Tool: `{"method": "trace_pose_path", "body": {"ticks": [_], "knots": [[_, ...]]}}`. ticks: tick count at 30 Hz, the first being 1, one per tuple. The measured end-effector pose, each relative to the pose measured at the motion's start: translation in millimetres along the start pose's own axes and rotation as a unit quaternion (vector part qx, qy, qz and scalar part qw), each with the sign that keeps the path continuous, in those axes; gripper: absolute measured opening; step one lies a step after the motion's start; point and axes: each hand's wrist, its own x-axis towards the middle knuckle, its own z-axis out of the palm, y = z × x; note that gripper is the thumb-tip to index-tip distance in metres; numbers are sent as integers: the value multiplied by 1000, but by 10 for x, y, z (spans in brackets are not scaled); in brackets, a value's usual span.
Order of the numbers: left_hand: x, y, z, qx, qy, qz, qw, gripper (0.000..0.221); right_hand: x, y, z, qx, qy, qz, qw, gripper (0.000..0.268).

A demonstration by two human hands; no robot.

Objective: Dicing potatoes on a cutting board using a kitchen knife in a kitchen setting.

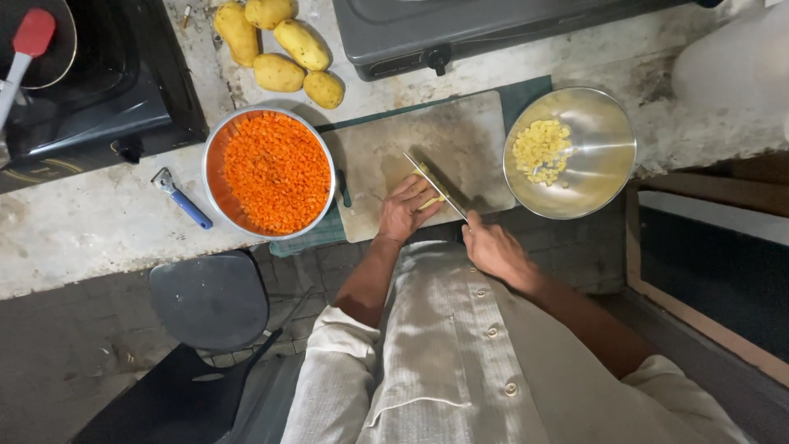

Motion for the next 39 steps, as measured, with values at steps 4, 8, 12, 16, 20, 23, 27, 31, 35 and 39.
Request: {"method": "trace_pose_path", "body": {"ticks": [4, 8, 12, 16, 20, 23, 27, 31, 35, 39], "knots": [[59, 52, -35, 3, -10, 1, 1000, 13, 72, 47, 38, -34, 4, -8, 999, 25], [105, 71, -56, 3, -7, -1, 1000, 11, 238, 163, 174, -49, 31, -35, 998, 24], [90, 55, -60, 19, -6, 14, 1000, 11, 431, 283, 313, -40, 36, -40, 998, 28], [117, 81, -73, 1, -4, 26, 1000, 12, 566, 219, 346, -35, 63, -49, 996, 28], [39, 53, -39, 20, 1, 33, 999, 11, 592, 186, 329, -58, 79, -43, 994, 31], [25, 72, -18, 26, 5, 40, 999, 11, 504, 120, 114, -34, 61, -38, 997, 36], [70, 148, -38, 14, 14, 39, 999, 17, 297, 10, -116, -34, 54, -29, 998, 40], [9, 94, -9, 41, 18, 48, 998, 18, 132, -42, -200, -28, 45, -27, 998, 43], [-102, 2, 42, 64, 19, 49, 997, 22, 84, -18, -177, -17, 33, -32, 999, 43], [-153, 19, 16, 75, 18, 45, 996, 26, -1, -22, -179, -11, 19, -21, 1000, 38]]}}
